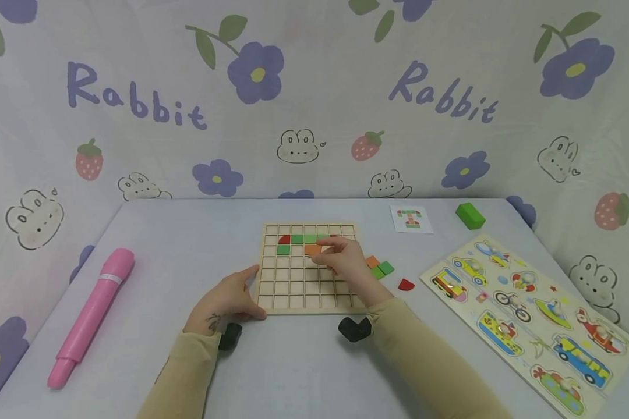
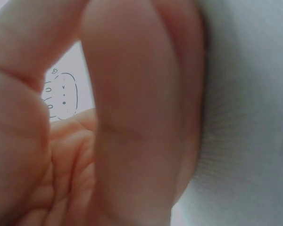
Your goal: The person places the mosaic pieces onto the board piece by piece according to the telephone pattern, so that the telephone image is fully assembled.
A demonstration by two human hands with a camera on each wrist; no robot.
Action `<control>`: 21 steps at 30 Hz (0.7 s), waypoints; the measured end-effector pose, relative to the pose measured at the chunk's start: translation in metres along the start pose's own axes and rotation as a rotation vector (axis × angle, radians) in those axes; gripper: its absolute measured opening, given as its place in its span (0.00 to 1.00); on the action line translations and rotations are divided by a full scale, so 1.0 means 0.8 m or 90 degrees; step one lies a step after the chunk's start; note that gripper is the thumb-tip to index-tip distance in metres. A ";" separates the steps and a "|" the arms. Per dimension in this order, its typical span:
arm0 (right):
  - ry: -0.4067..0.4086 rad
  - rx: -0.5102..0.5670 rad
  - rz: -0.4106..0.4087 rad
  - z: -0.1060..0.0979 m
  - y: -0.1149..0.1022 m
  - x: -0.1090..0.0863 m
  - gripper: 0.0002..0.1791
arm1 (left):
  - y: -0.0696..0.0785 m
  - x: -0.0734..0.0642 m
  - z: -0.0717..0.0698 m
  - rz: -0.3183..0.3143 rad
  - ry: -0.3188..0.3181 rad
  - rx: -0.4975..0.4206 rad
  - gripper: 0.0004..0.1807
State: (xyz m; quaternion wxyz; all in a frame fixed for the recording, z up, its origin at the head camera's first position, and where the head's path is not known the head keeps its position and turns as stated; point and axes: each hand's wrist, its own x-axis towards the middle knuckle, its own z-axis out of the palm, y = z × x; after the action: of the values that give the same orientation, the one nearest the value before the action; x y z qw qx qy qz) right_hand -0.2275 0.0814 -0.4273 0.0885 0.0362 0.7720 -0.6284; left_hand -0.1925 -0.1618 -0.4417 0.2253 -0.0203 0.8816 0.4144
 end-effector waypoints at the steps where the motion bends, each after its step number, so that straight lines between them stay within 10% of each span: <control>1: 0.007 -0.021 0.011 0.003 0.000 0.001 0.22 | -0.001 0.000 0.000 0.001 -0.001 -0.002 0.62; 21: 0.067 -0.194 0.077 0.030 0.008 0.017 0.20 | 0.001 -0.002 -0.002 0.015 -0.008 0.005 0.62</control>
State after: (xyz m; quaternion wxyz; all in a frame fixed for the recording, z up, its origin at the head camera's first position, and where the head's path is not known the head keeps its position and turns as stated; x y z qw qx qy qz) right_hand -0.2375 0.0585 -0.4405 0.0900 0.1017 0.8582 -0.4950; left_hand -0.1918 -0.1627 -0.4398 0.2263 -0.0063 0.8820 0.4133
